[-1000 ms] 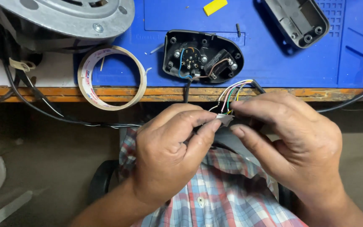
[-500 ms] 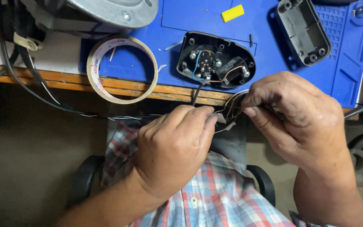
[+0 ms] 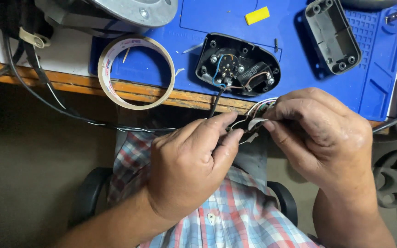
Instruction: Wiring and insulating connections with electrical tape inside a plastic housing for an electronic device.
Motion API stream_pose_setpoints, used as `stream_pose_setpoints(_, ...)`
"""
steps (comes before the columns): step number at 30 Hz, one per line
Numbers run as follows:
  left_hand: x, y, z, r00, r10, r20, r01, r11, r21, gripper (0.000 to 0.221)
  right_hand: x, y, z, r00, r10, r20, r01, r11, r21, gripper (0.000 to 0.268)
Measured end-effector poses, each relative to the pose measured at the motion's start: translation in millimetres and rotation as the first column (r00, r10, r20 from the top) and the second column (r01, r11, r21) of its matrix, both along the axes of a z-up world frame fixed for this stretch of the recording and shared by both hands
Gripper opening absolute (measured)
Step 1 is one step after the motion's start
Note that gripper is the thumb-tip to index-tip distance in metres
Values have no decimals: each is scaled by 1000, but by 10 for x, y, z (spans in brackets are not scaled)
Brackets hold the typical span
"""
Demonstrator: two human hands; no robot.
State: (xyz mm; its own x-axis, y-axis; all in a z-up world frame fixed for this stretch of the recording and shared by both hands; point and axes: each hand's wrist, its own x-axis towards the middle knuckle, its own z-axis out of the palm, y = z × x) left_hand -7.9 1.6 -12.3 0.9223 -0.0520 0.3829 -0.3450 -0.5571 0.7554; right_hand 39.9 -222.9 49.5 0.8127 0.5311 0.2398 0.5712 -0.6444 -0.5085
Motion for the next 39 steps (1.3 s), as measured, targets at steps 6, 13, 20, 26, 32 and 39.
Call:
stream_pose_setpoints(6, 30, -105, -154, 984, 78, -160, -33, 963, 268, 15, 73, -159, -128, 986, 99, 133, -90, 993, -72, 13)
stream_pose_setpoints(13, 80, -78, -39, 996, 74, -43, -69, 992, 110, 14, 199, -223, -151, 957, 225, 180, -212, 973, -92, 15)
stream_pose_setpoints(20, 93, -90, -36, 999, 46, -19, -46, 999, 16, 7, 217, -153, -118, 950, 233, 208, -211, 970, -124, 14)
stream_pose_setpoints(26, 125, -74, -44, 998, -31, -49, 30, 999, -23, 9, 218, -122, -123, 956, 222, 193, -203, 973, -112, 9)
stream_pose_setpoints(32, 151, -65, -57, 997, -17, -74, 16, 1000, -18, 12, 222, -141, -132, 962, 231, 144, -212, 968, -134, 13)
stream_pose_setpoints(39, 163, -72, -35, 996, -63, -64, 61, 998, -25, 14, 213, -136, -134, 964, 227, 136, -209, 969, -134, 12)
